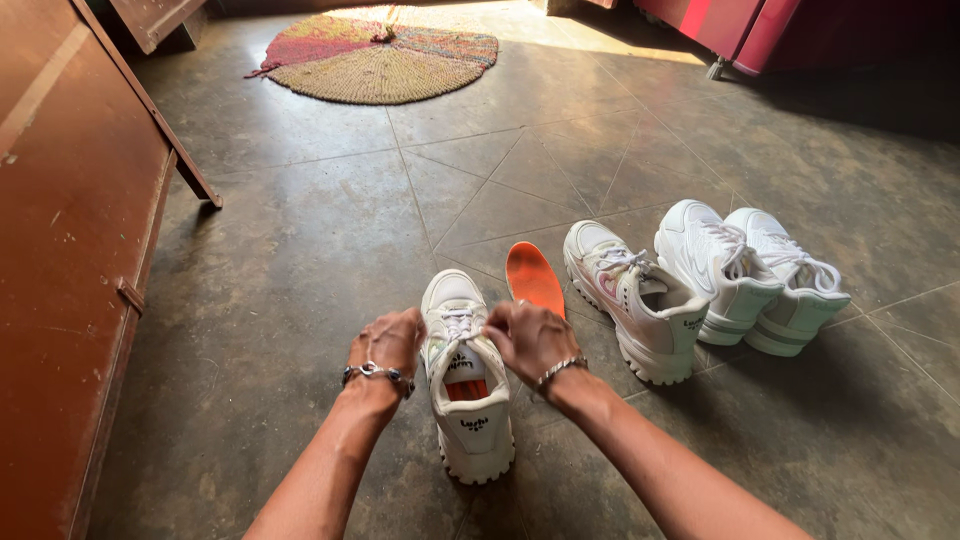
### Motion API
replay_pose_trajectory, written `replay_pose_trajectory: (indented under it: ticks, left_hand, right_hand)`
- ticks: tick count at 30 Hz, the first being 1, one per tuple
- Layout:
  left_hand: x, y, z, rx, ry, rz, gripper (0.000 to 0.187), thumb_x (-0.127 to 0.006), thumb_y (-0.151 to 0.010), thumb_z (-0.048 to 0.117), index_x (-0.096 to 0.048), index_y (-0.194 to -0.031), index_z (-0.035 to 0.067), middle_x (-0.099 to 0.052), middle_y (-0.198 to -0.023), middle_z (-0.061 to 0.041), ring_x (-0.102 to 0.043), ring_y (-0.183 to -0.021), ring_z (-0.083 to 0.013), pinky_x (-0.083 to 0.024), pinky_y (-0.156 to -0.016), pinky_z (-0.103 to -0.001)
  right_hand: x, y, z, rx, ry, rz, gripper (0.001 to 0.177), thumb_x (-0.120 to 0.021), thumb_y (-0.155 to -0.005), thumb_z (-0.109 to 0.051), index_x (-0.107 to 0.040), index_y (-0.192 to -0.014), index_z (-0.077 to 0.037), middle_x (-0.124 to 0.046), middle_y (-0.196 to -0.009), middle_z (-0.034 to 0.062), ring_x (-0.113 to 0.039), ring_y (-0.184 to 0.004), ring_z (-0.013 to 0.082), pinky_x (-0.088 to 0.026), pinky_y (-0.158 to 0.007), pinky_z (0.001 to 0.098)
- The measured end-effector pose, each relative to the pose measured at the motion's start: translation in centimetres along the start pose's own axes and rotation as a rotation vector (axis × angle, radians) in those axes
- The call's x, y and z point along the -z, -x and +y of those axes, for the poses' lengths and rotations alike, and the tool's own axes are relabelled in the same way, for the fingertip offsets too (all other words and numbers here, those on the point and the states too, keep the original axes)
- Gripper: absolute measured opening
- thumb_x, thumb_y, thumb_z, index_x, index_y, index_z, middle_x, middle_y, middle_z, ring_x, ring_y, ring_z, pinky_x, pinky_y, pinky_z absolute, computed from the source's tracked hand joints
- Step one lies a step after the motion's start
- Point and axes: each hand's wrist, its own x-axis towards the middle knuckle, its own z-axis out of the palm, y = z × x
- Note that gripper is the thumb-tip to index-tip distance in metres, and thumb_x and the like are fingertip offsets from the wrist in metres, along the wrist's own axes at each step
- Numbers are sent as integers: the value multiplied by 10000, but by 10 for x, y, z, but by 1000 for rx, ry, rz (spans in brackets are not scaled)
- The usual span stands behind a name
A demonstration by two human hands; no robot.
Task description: The person removes the existing insole from a white sneaker, cleans the interior, and inserts a new orange insole. They then re-lace the shoe and adjust the laces.
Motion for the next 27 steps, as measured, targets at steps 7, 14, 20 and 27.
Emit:
replay_pose_trajectory:
  ticks: [7, 14, 20, 27]
  left_hand:
    - [-11, -4, -15, -42, -65, -26, 144, -634, -984, 130, -762, -1049, 113, -731, -1046, -150, -732, -833, -234, -636, -726, -355]
    - [-9, -1, -40, -171, 139, -30, 120, -779, -814, 177, -842, -914, 157, -772, -927, -71, -723, -820, -216, -601, -799, -372]
    - [-8, 4, -54, 2, 199, -41, 122, -749, -857, 228, -830, -925, 166, -783, -950, -19, -759, -797, -154, -640, -752, -306]
    - [-26, -12, -48, 191, 228, -52, 196, -588, -1007, 258, -762, -1027, 169, -803, -897, -64, -769, -775, -158, -614, -705, -322]
  right_hand:
    - [4, 0, 10, 138, 72, -3, 164, -712, -924, -257, -770, -963, -109, -749, -908, 128, -724, -839, 281, -576, -766, 400]
    - [9, -3, 17, 118, -68, -164, 209, -716, -880, -255, -792, -1042, -148, -791, -997, 69, -773, -878, 214, -601, -813, 345]
    - [20, -8, 18, 55, -94, -176, 221, -730, -891, -300, -805, -1013, -133, -800, -972, 72, -779, -884, 198, -601, -821, 337]
    - [21, -2, 13, -65, -89, -242, 249, -741, -886, -352, -822, -1007, -150, -810, -928, 46, -766, -831, 165, -595, -812, 333]
